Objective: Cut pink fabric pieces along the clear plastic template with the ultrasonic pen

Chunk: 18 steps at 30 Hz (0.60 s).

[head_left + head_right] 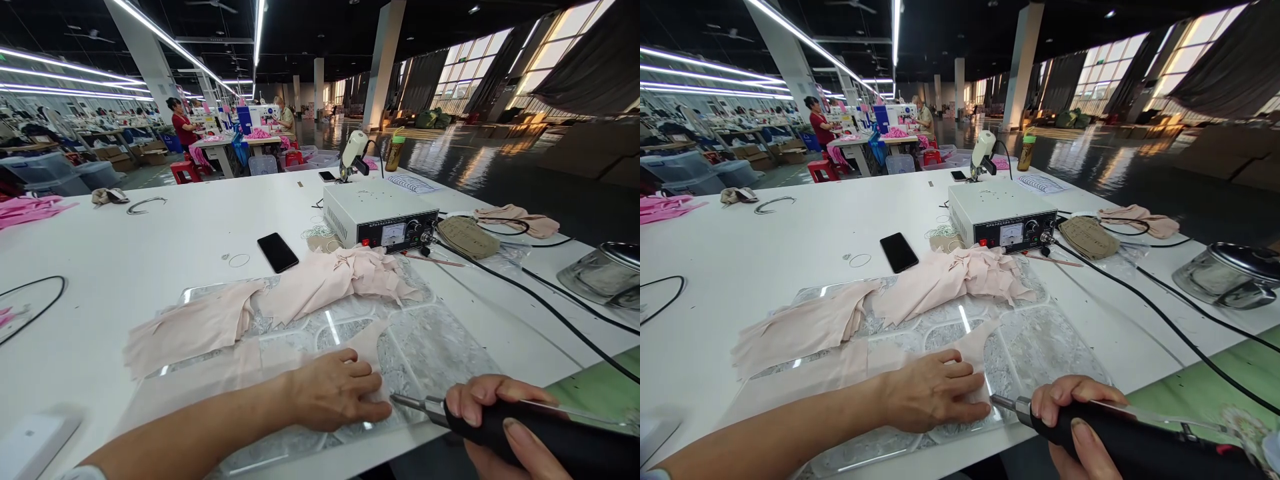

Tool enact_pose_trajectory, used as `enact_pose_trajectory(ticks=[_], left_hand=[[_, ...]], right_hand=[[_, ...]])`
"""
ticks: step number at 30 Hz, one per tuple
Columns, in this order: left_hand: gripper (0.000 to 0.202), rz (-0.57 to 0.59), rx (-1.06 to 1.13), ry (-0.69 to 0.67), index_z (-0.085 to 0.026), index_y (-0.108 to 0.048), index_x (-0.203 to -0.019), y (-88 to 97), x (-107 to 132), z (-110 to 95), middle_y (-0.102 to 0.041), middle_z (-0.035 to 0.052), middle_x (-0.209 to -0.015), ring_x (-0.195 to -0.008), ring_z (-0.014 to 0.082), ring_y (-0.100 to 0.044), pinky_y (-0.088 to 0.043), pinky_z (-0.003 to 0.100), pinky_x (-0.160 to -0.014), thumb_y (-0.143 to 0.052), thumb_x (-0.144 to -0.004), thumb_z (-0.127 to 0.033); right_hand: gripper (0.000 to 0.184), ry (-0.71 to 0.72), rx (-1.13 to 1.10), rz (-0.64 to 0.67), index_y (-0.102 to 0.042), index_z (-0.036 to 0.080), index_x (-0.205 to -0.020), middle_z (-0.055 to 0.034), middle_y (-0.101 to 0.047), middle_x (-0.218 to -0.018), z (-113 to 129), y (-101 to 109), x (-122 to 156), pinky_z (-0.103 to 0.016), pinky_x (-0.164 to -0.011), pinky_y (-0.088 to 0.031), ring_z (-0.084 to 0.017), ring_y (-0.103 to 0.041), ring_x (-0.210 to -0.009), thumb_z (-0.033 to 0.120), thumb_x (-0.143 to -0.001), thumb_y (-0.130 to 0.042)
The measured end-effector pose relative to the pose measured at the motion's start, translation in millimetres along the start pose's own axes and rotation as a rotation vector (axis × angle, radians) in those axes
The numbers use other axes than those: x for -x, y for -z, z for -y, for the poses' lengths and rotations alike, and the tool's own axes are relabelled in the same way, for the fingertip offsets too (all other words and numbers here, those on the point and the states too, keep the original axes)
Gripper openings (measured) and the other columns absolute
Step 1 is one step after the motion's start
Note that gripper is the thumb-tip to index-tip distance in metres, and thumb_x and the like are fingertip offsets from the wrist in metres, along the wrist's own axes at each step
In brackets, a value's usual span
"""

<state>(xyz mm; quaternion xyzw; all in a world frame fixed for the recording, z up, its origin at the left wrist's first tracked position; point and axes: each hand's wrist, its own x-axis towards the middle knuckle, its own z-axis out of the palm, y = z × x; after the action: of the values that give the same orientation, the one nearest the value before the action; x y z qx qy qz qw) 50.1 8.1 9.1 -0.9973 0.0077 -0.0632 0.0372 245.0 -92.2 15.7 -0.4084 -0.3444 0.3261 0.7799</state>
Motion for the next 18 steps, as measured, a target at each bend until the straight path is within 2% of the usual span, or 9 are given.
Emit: enact_pose_trajectory(ticks=[7, 14, 18], left_hand=[[0.021, -0.022, -0.006, 0.004, -0.019, -0.056, -0.112, -0.7, -0.1, -0.7, -0.057, 0.0071, -0.099, -0.079, 0.0178, -0.050, -0.035, 0.032, -0.073, -0.053, -0.092, -0.013], [0.018, -0.020, -0.013, 0.002, -0.019, -0.056, -0.110, -0.7, 0.1, -0.9, -0.058, 0.0076, -0.099, -0.079, 0.0174, -0.050, -0.035, 0.032, -0.073, -0.051, -0.093, -0.014], [0.018, -0.026, 0.003, 0.007, -0.018, -0.056, -0.111, -1.0, 0.1, -1.0, -0.057, 0.0074, -0.098, -0.079, 0.0175, -0.050, -0.035, 0.032, -0.073, -0.048, -0.095, -0.014]], right_hand=[[0.015, 0.015, 0.004, 0.035, -0.056, 0.022, -0.079, 0.0004, -0.051, -0.067, -2.3, -1.8, 0.0, -0.033, -0.049, -0.051, -0.014, -0.052, -0.052, 0.032, -0.078, -0.067], [0.015, 0.071, -0.001, 0.055, -0.056, 0.022, -0.074, 0.0005, -0.055, -0.066, -4.4, -2.1, -5.9, -0.032, -0.048, -0.052, -0.012, -0.051, -0.047, 0.028, -0.076, -0.070], [0.011, 0.057, -0.025, 0.052, -0.058, 0.021, -0.075, 0.0001, -0.055, -0.066, -7.3, -0.5, -8.6, -0.033, -0.049, -0.053, -0.012, -0.052, -0.048, 0.025, -0.076, -0.069]])
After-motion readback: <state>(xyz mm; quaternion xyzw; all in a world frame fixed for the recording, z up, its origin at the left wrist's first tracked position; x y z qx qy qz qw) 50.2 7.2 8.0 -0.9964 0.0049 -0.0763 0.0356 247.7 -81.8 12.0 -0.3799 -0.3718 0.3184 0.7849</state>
